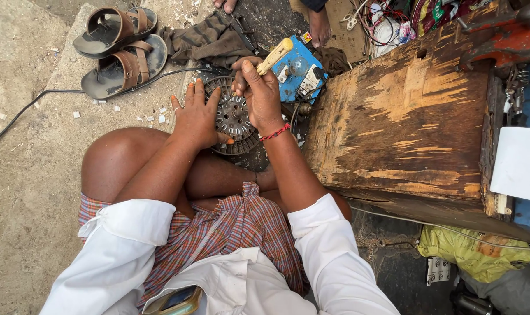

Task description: The person sits on the ground repairing an electric motor rotor. They hold the slotted rotor, use a wooden-handled punch tool to seat components into the rotor slots, turn the rotor over, and continue tapping and fitting parts while it rests on a fan housing on the ground.

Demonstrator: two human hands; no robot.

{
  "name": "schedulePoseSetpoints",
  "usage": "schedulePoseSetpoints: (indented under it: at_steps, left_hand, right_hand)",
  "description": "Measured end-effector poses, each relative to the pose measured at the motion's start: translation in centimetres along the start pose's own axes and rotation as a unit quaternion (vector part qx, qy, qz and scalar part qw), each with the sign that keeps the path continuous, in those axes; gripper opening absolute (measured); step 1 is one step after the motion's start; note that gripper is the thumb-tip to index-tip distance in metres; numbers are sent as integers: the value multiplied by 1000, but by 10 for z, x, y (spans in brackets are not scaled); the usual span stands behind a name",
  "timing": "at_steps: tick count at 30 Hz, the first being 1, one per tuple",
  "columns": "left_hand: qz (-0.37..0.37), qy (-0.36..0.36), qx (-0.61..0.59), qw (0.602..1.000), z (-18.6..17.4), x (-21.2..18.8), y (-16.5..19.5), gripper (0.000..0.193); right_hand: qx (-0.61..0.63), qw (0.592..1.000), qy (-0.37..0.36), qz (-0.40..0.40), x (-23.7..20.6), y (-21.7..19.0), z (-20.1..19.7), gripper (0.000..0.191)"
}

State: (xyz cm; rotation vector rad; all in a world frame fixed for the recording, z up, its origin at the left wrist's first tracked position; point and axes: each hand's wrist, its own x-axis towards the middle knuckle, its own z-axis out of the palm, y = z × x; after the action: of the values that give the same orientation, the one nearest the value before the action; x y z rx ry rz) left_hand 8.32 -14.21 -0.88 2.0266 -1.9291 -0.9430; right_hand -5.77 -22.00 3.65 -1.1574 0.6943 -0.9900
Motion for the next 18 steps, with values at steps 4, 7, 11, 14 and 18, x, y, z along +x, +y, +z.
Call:
schedulePoseSetpoints:
  at_steps: [4,7,11,14,18]
  left_hand:
    - [-11,-5,0,1000,0,0,2,139]
    - [-21,-5,-2,1000,1,0,3,137]
    - [-24,1,10,1000,2,-3,6,136]
    - [-30,4,13,999,1,-1,8,135]
    - [-33,-1,24,999,4,1,9,133]
  right_hand:
    - [-44,998,-39,6,7,-5,-8,37]
    - [-94,994,-62,-15,7,-4,-10,43]
    - [-140,987,-73,-31,-1,-6,-12,47]
    - [-121,989,-63,-47,-1,-11,-15,48]
    - [-127,990,-41,-46,-13,-11,-15,50]
